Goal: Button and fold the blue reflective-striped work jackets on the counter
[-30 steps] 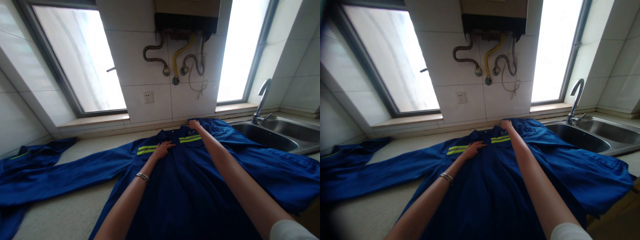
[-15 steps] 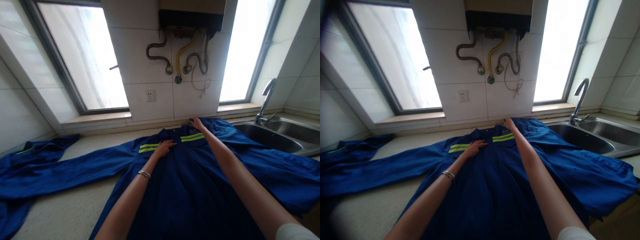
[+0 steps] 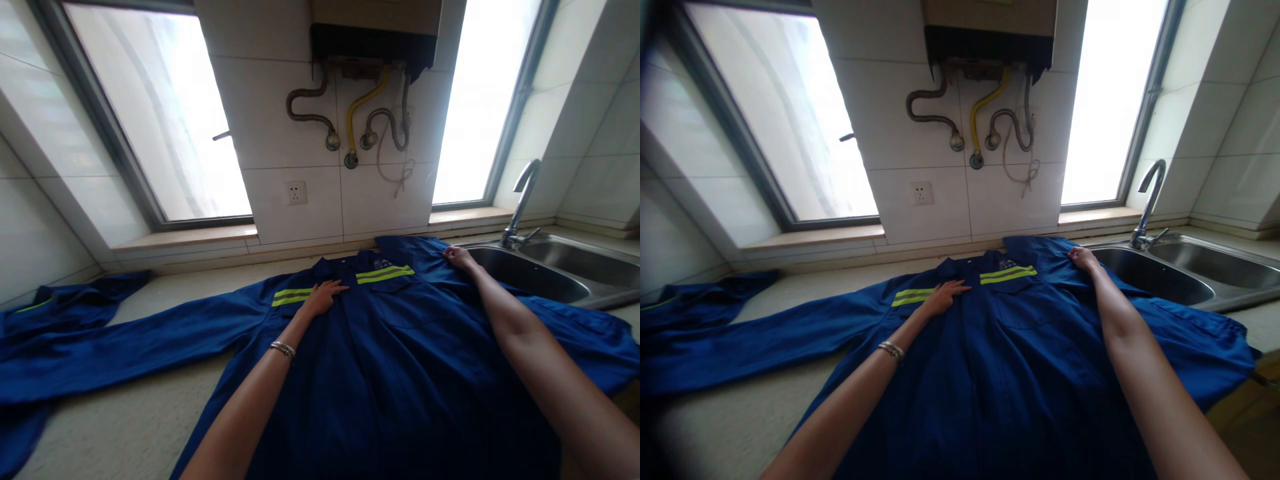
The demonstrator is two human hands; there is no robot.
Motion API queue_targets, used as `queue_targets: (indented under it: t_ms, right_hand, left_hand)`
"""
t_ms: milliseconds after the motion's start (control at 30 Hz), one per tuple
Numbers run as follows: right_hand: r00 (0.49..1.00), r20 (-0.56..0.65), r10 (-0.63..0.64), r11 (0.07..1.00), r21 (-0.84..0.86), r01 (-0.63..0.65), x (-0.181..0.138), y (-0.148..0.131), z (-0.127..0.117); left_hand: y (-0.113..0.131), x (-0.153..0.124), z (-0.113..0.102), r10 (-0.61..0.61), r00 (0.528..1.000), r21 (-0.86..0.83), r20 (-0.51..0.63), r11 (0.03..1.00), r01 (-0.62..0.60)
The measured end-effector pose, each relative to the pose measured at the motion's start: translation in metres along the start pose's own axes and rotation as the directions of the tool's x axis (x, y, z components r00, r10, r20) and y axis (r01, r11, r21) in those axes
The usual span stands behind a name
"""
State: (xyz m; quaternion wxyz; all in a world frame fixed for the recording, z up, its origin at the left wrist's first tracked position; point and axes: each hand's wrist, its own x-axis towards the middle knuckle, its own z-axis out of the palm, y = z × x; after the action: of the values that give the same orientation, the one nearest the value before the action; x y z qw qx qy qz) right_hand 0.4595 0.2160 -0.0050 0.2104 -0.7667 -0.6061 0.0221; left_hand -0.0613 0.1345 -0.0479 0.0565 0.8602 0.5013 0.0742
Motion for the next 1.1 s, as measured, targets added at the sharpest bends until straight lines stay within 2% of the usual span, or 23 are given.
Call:
queue_targets:
  t_ms: [100, 200, 267, 367, 467, 567, 667, 800, 867, 933, 1000, 1033, 1100]
  right_hand:
    - [0.995, -0.076, 0.068, 0.994, -0.077, -0.074, 0.001, 0.006, -0.003]
    - [0.989, -0.090, 0.114, 0.980, -0.153, -0.127, -0.003, -0.007, -0.008]
    - [0.985, -0.153, 0.082, 0.975, -0.194, -0.111, -0.009, -0.029, -0.009]
    - [0.967, -0.232, -0.106, 0.974, -0.220, 0.054, -0.019, -0.083, -0.004]
    - [0.938, -0.169, -0.304, 0.944, -0.187, 0.272, -0.029, -0.150, 0.010]
    - [0.870, -0.019, -0.493, 0.865, -0.125, 0.487, -0.037, -0.210, 0.032]
    - [0.861, 0.044, -0.507, 0.854, -0.112, 0.509, -0.036, -0.246, 0.050]
    - [0.894, 0.125, -0.429, 0.888, -0.120, 0.443, -0.024, -0.261, 0.063]
    - [0.897, 0.178, -0.405, 0.898, -0.103, 0.427, -0.019, -0.263, 0.067]
    - [0.897, 0.211, -0.388, 0.910, -0.068, 0.409, -0.015, -0.264, 0.070]
    - [0.907, 0.216, -0.361, 0.927, -0.025, 0.375, -0.011, -0.265, 0.071]
    - [0.915, 0.211, -0.344, 0.936, -0.003, 0.353, -0.009, -0.265, 0.071]
    - [0.930, 0.193, -0.312, 0.950, 0.036, 0.311, -0.004, -0.265, 0.071]
  left_hand:
    - [-0.001, 0.000, 0.000, -0.003, 1.000, -0.005, -0.002, 1.000, 0.003]
    - [0.001, 0.000, -0.001, -0.012, 1.000, -0.006, 0.004, 1.000, 0.012]
    - [0.002, 0.000, -0.002, -0.015, 1.000, -0.003, 0.006, 1.000, 0.015]
    - [0.003, 0.000, -0.003, -0.009, 1.000, 0.015, 0.003, 1.000, 0.009]
    - [0.003, -0.001, -0.002, -0.011, 1.000, 0.042, -0.013, 0.999, 0.011]
    - [0.003, -0.002, 0.001, 0.009, 0.999, 0.077, -0.052, 0.997, -0.005]
    - [0.004, -0.004, 0.002, 0.042, 0.995, 0.131, -0.095, 0.991, -0.030]
    - [-0.001, -0.001, -0.005, 0.079, 0.977, 0.236, -0.196, 0.971, -0.031]
    - [-0.011, 0.004, -0.013, 0.009, 0.966, 0.241, -0.259, 0.969, 0.056]
    - [-0.027, 0.012, -0.023, -0.162, 0.939, 0.167, -0.303, 0.961, 0.220]
    - [-0.047, 0.020, -0.033, -0.336, 0.893, 0.064, -0.301, 0.927, 0.370]
    - [-0.056, 0.025, -0.038, -0.391, 0.876, 0.021, -0.282, 0.910, 0.413]
    - [-0.073, 0.036, -0.047, -0.410, 0.882, -0.028, -0.231, 0.909, 0.416]
